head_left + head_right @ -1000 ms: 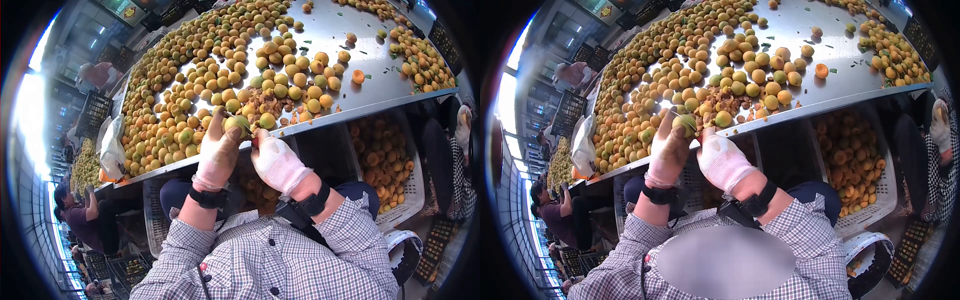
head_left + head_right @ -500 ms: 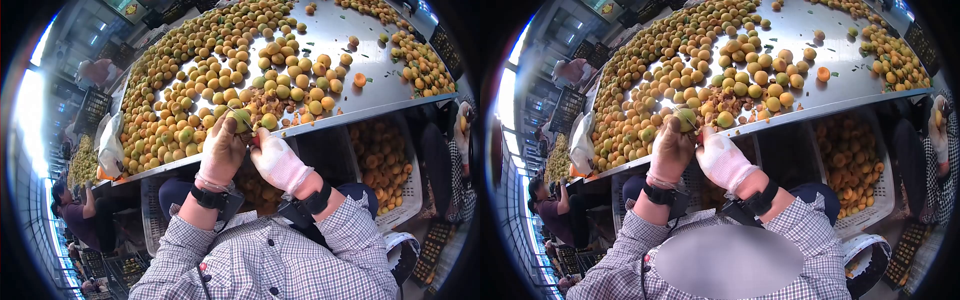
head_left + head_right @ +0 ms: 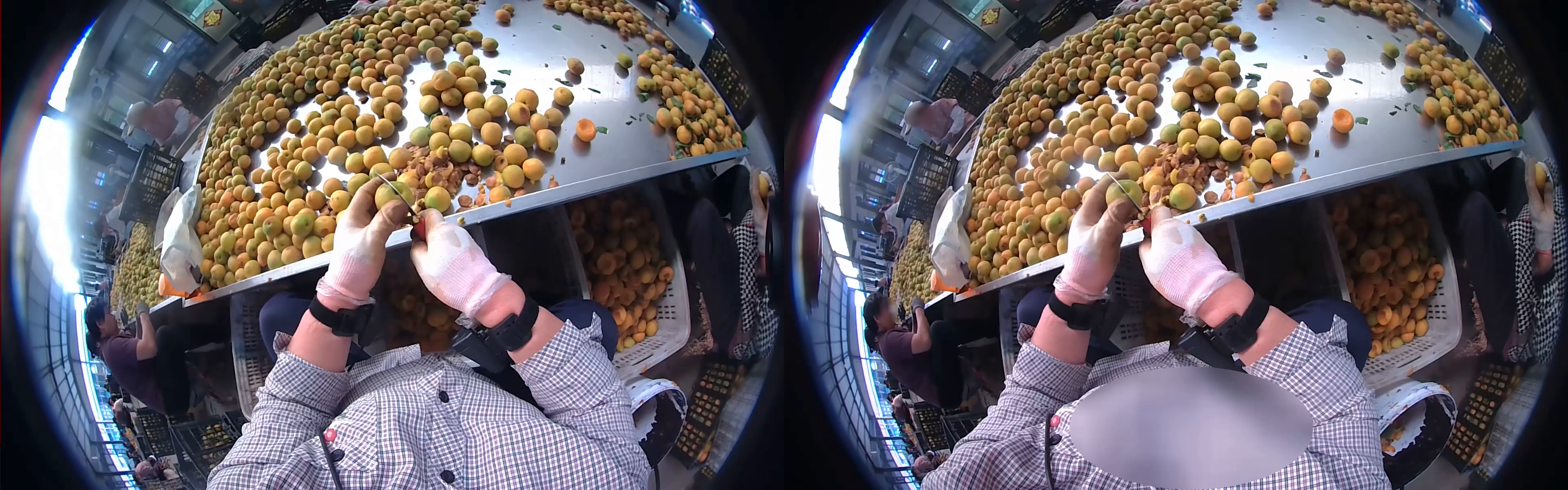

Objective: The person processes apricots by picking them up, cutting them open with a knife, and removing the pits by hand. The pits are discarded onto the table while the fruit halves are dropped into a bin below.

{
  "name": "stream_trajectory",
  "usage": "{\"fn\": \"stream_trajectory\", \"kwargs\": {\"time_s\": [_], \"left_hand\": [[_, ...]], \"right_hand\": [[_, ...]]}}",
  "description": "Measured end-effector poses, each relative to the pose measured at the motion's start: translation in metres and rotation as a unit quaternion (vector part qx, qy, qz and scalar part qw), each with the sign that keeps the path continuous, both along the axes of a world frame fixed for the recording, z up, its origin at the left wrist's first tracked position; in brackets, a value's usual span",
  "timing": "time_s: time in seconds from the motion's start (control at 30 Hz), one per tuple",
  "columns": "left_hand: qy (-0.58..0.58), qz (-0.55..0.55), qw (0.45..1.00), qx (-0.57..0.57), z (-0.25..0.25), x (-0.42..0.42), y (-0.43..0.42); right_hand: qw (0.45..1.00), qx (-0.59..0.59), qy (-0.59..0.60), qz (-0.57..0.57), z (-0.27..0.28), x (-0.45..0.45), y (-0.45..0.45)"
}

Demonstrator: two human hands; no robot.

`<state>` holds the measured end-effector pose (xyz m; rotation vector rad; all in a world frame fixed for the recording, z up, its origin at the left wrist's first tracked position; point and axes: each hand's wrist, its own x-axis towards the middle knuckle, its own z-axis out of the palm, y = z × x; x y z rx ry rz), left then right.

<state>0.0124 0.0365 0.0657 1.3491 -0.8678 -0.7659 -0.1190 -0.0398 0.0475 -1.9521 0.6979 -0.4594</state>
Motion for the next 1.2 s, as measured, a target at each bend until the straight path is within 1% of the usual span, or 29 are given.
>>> {"fn": "stream_trajectory", "kwargs": {"time_s": [0.03, 0.07, 0.13, 0.17, 0.2, 0.27, 0.33, 0.4, 0.43, 0.47, 0.5, 0.53, 0.57, 0.6, 0.63, 0.77, 0.8, 0.83, 0.87, 0.93, 0.97, 1.0, 1.03, 1.07, 1.13, 1.17, 1.2], "left_hand": [[-0.005, 0.028, 0.999, 0.026, 0.0, -0.002, 0.0], [-0.005, 0.029, 0.999, 0.025, -0.002, -0.003, 0.0], [0.107, 0.042, 0.993, 0.021, -0.005, -0.006, 0.0], [0.144, 0.042, 0.989, 0.002, -0.003, -0.007, 0.0], [0.144, 0.042, 0.989, 0.002, -0.001, -0.008, -0.001], [0.06, 0.023, 0.998, 0.01, 0.001, -0.006, -0.002], [0.041, 0.012, 0.999, 0.01, -0.004, 0.001, -0.001], [0.199, 0.011, 0.979, -0.048, -0.011, 0.004, -0.003], [0.199, 0.012, 0.979, -0.048, -0.016, 0.008, -0.003], [0.093, 0.032, 0.995, -0.025, -0.023, 0.013, -0.003], [-0.014, 0.05, 0.999, 0.0, -0.028, 0.016, -0.003], [-0.12, 0.068, 0.99, 0.024, -0.022, 0.014, -0.005], [-0.12, 0.066, 0.99, 0.024, -0.016, 0.011, -0.005], [-0.013, 0.033, 0.999, 0.007, -0.008, 0.007, -0.003], [0.094, 0.0, 0.995, -0.012, 0.002, 0.003, -0.002], [0.066, 0.024, 0.997, -0.03, 0.003, 0.008, -0.003], [0.134, 0.079, 0.987, -0.04, -0.007, 0.019, -0.002], [0.2, 0.132, 0.969, -0.052, -0.003, 0.026, -0.002], [0.235, 0.158, 0.957, -0.065, 0.005, 0.035, 0.001], [0.121, 0.137, 0.982, -0.048, 0.02, 0.044, 0.01], [-0.295, 0.108, 0.949, 0.036, 0.028, 0.047, 0.011], [-0.384, 0.075, 0.915, 0.096, 0.031, 0.036, 0.019], [-0.219, 0.06, 0.97, 0.09, 0.027, 0.022, 0.018], [-0.048, 0.042, 0.995, 0.081, 0.024, 0.009, 0.017], [-0.082, 0.028, 0.995, 0.051, 0.022, -0.016, 0.011], [-0.091, 0.027, 0.995, 0.033, 0.018, -0.026, 0.008], [-0.099, 0.026, 0.995, 0.015, 0.014, -0.032, 0.006]], "right_hand": [[1.0, -0.012, -0.001, -0.002, -0.001, 0.001, 0.001], [1.0, -0.013, -0.002, -0.001, 0.0, 0.001, 0.002], [0.999, -0.033, 0.036, 0.001, 0.004, 0.002, 0.003], [0.999, -0.033, 0.036, 0.002, 0.005, 0.001, 0.003], [0.999, -0.039, 0.036, 0.005, 0.006, 0.0, 0.001], [0.998, -0.044, 0.036, 0.008, 0.005, 0.0, -0.001], [0.996, -0.077, 0.043, 0.003, 0.004, 0.0, 0.0], [0.994, -0.095, 0.051, 0.001, 0.004, 0.001, 0.002], [0.992, -0.112, 0.058, -0.001, 0.004, 0.002, 0.002], [0.992, -0.113, 0.058, -0.001, 0.005, 0.002, 0.002], [0.991, -0.121, 0.065, -0.001, 0.007, 0.002, 0.001], [0.989, -0.127, 0.072, -0.002, 0.007, 0.001, 0.0], [0.989, -0.127, 0.072, -0.003, 0.006, 0.0, -0.001], [0.988, -0.139, 0.066, -0.007, 0.004, 0.0, -0.001], [0.987, -0.151, 0.06, -0.01, 0.003, 0.001, -0.001], [0.982, -0.172, 0.073, 0.008, 0.008, 0.0, -0.006], [0.981, -0.177, 0.08, 0.013, 0.008, -0.003, -0.005], [0.979, -0.182, 0.086, 0.018, 0.008, -0.006, -0.005], [0.973, -0.171, 0.147, 0.038, 0.003, -0.004, -0.007], [0.981, -0.161, 0.109, 0.023, 0.006, -0.008, -0.006], [0.98, -0.166, 0.108, 0.025, 0.005, -0.007, -0.007], [0.995, -0.089, -0.022, -0.038, 0.002, -0.003, -0.008], [0.983, -0.009, -0.152, -0.098, 0.001, 0.0, -0.009], [0.966, 0.118, -0.2, -0.113, 0.008, 0.002, -0.009], [0.949, 0.143, -0.253, -0.121, 0.016, 0.003, -0.007], [0.95, 0.14, -0.254, -0.119, 0.014, 0.005, -0.005], [0.949, 0.094, -0.264, -0.144, 0.008, 0.01, -0.002]]}}
